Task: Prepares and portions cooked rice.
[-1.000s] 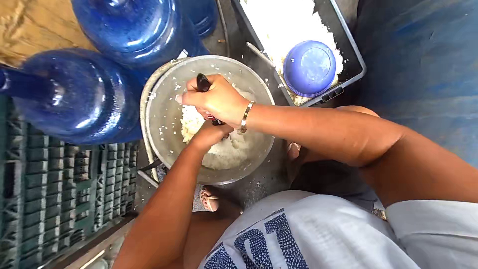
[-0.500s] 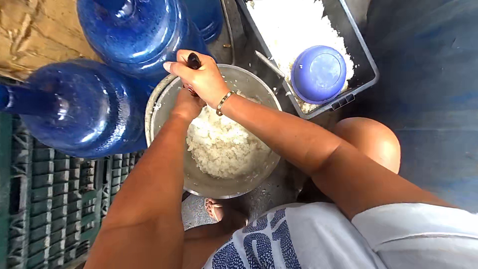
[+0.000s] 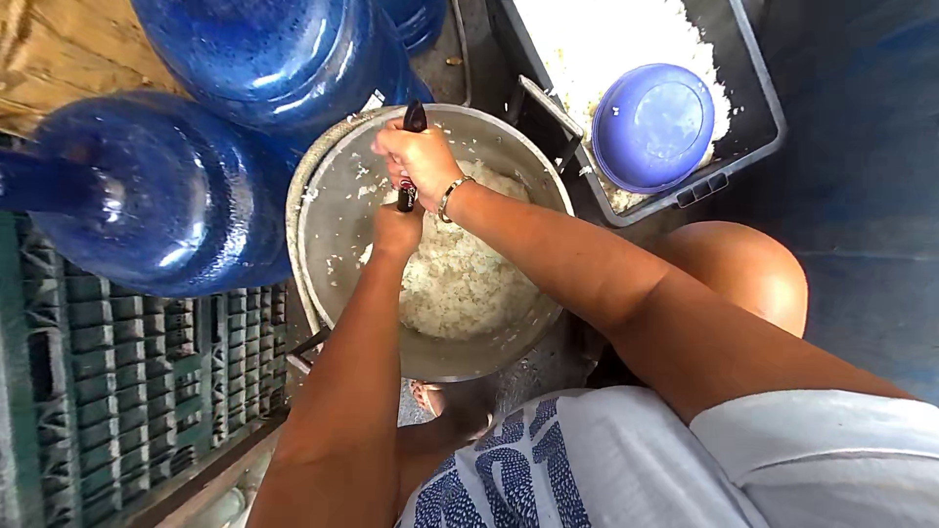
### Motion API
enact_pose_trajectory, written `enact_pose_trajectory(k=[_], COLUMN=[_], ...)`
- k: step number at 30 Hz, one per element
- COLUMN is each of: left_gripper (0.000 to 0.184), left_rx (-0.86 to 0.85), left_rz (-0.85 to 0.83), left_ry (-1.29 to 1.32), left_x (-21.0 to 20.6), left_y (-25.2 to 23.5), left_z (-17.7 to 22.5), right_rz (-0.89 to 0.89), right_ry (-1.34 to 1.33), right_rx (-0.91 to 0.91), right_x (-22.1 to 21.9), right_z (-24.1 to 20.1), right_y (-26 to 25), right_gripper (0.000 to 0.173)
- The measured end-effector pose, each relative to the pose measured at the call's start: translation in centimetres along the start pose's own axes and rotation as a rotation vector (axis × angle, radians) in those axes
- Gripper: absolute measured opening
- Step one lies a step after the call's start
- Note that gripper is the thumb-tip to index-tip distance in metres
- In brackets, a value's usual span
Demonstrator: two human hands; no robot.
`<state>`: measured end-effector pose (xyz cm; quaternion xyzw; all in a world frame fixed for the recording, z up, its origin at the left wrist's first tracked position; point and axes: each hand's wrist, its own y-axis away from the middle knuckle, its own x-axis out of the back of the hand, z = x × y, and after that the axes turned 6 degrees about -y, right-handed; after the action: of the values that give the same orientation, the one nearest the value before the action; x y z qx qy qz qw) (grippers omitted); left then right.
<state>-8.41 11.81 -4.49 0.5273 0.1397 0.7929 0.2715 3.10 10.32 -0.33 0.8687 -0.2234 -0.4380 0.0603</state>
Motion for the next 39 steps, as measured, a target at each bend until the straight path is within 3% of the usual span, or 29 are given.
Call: enact_pose_trajectory(k=[9, 15, 18, 20, 23, 25, 27, 29, 32, 34, 37, 39], left_gripper=[0.046, 0.044, 0.026, 0.009, 0.014, 0.011, 0.011, 0.026, 0.035, 0.033, 0.033, 0.035], left_rx=[0.121, -0.053, -0.217, -0.348, -0.373, -0.392, -0.417, -0.438, -0.439, -0.443, -0.41, -0.395], left_rz=[-0.107, -0.239, -0.24, -0.15, 0.006, 0.006, 0.01, 0.06, 0.14, 0.182, 0.188, 0.185], left_ry=[0.056, 0.269, 0.465, 0.68, 0.791, 0.731, 0.725, 0.767, 0.87, 0.907, 0.908, 0.903], left_x=[-0.1, -0.1, 1.2, 2.6, 3.9, 4.6, 5.3, 6.2, 7.2, 7.4, 7.4, 7.3], left_y=[5.1, 8.7, 9.8, 11.0, 13.4, 14.8, 15.8, 16.3, 16.4, 16.2, 15.9, 15.8], left_z=[-1.8, 0.6, 1.1, 1.7, 2.1, 1.5, 0.6, 0.0, -0.4, -0.3, -0.4, -0.3], right_rz=[-0.173, -0.33, -0.423, -0.454, -0.603, -0.815, -0.906, -0.833, -0.383, -0.043, 0.062, 0.089], right_ry=[0.124, 0.302, 0.298, 0.332, 0.516, 0.74, 1.007, 1.313, 1.815, 2.073, 2.164, 2.208], right_rx=[-0.237, -0.327, -0.275, -0.238, -0.135, -0.023, 0.135, 0.305, 0.319, 0.118, -0.055, -0.133], right_x=[-0.9, -2.2, -3.4, -4.8, -6.8, -7.0, -5.7, -1.8, 7.6, 15.0, 23.2, 24.8], right_z=[0.0, -4.2, -6.1, -6.6, -6.9, -9.2, -12.6, -16.6, -22.2, -22.9, -20.2, -18.4], right_y=[3.4, 5.7, 7.4, 8.9, 11.6, 13.1, 13.7, 12.5, 11.0, 10.6, 11.7, 12.2], right_gripper=[0.03, 0.031, 0.033, 0.029, 0.018, 0.038, 0.055, 0.048, 0.033, 0.052, 0.102, 0.115])
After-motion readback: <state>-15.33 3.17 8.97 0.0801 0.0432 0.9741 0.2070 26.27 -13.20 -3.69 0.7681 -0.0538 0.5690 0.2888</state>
